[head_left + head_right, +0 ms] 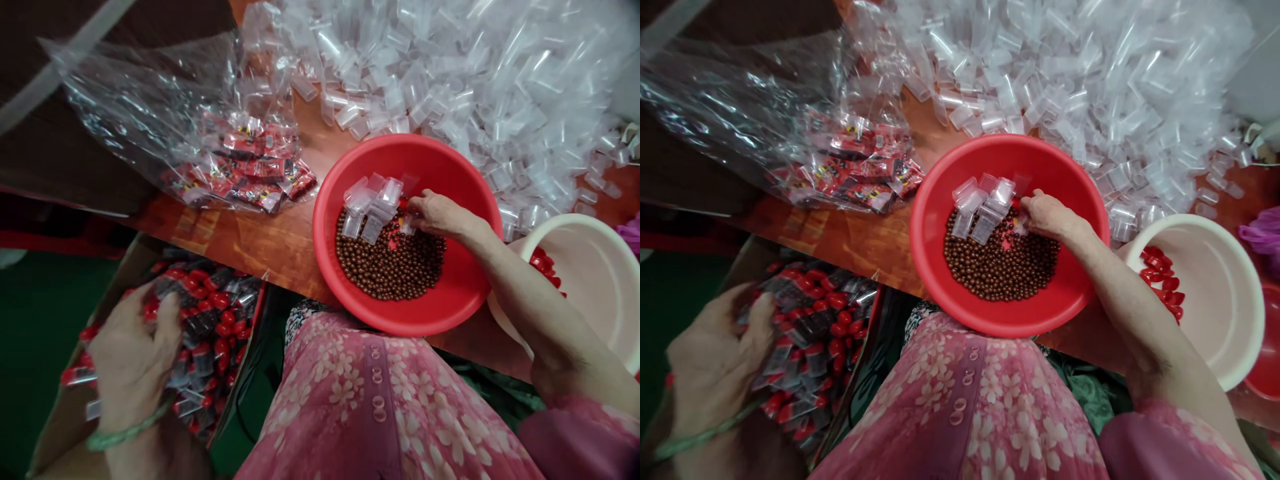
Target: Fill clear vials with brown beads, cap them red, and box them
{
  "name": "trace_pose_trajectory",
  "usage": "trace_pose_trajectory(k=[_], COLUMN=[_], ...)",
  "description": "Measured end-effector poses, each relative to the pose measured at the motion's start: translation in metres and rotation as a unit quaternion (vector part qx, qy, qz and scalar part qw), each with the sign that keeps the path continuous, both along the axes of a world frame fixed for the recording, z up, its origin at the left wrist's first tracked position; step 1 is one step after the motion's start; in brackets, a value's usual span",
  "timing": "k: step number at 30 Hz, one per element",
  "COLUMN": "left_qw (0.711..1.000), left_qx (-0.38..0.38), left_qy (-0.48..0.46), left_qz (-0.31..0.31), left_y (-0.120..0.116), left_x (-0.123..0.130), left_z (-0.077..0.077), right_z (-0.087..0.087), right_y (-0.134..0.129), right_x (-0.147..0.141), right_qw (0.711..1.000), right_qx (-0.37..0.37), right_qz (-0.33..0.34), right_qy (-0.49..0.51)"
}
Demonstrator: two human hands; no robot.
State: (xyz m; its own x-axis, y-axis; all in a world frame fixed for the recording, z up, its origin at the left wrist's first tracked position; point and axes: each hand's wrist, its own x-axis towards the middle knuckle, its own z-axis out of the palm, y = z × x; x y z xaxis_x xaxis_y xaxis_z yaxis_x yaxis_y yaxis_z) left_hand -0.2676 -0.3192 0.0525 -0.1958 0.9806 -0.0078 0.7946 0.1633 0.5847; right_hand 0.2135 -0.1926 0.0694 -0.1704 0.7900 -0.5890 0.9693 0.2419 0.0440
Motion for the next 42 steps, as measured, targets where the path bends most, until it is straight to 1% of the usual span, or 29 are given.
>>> trace_pose_trajectory(k=[1,2,3,4,5,6,7,9,11,14,16,19,21,22,24,26,29,31,33,35,38,42], left_qw=[1.0,0.999,0.994,0.983,0.969,0.948,0.932,0.913,0.91,0.914,0.914,0.912,0.908,0.906,0.902,0.902,0.908,0.91,0.914,0.92,0.923,0.912], left_qx=[0.01,0.037,0.099,0.139,0.155,0.199,0.22,0.269,0.281,0.264,0.257,0.262,0.273,0.278,0.285,0.283,0.272,0.267,0.259,0.242,0.233,0.26], left_qy=[0.021,0.008,-0.007,-0.04,-0.078,-0.112,-0.134,-0.147,-0.142,-0.147,-0.154,-0.155,-0.158,-0.162,-0.172,-0.175,-0.165,-0.164,-0.165,-0.161,-0.16,-0.174], left_qz=[0.006,-0.016,-0.055,-0.11,-0.178,-0.222,-0.254,-0.27,-0.268,-0.271,-0.274,-0.275,-0.276,-0.276,-0.275,-0.275,-0.272,-0.271,-0.267,-0.262,-0.26,-0.264], left_y=[0.005,0.012,0.018,0.024,0.03,0.035,0.04,0.046,0.05,0.052,0.053,0.053,0.054,0.054,0.055,0.055,0.055,0.055,0.055,0.055,0.055,0.055], left_x=[0.02,0.042,0.066,0.089,0.111,0.131,0.148,0.174,0.188,0.194,0.194,0.193,0.193,0.194,0.194,0.194,0.193,0.193,0.193,0.193,0.193,0.193], left_z=[0.003,0.006,0.008,0.008,0.008,0.006,0.004,-0.002,-0.006,-0.009,-0.01,-0.012,-0.013,-0.013,-0.014,-0.015,-0.015,-0.015,-0.015,-0.016,-0.016,-0.017], right_z=[-0.001,-0.002,-0.003,-0.004,-0.006,-0.007,-0.007,-0.009,-0.011,-0.015,-0.017,-0.019,-0.019,-0.017,-0.012,-0.006,0.003,0.006,0.007,0.007,0.005,0.004], right_y=[-0.002,-0.005,-0.008,-0.012,-0.016,-0.019,-0.022,-0.027,-0.028,-0.027,-0.025,-0.025,-0.026,-0.026,-0.029,-0.034,-0.048,-0.059,-0.069,-0.073,-0.068,-0.055], right_x=[0.0,0.001,0.002,0.002,0.003,0.003,0.004,0.004,0.004,0.004,0.004,0.005,0.005,0.004,0.001,-0.004,-0.015,-0.023,-0.03,-0.034,-0.035,-0.032], right_qw=[1.0,1.0,0.999,0.998,0.997,0.996,0.995,0.994,0.995,0.996,0.994,0.978,0.965,0.962,0.964,0.97,0.979,0.981,0.98,0.98,0.978,0.971], right_qx=[0.007,0.016,0.024,0.029,0.031,0.03,0.026,0.022,0.026,0.04,0.036,0.01,0.015,0.029,0.053,0.067,0.067,0.044,0.004,-0.034,-0.079,-0.107], right_qz=[-0.003,-0.005,-0.006,-0.005,-0.002,0.002,0.007,0.014,0.016,-0.001,-0.032,-0.107,-0.127,-0.12,-0.083,-0.054,-0.02,0.023,0.071,0.098,0.113,0.13], right_qy=[0.004,0.014,0.029,0.047,0.066,0.083,0.095,0.103,0.097,0.083,0.1,0.181,0.231,0.245,0.247,0.228,0.193,0.189,0.188,0.172,0.156,0.172])
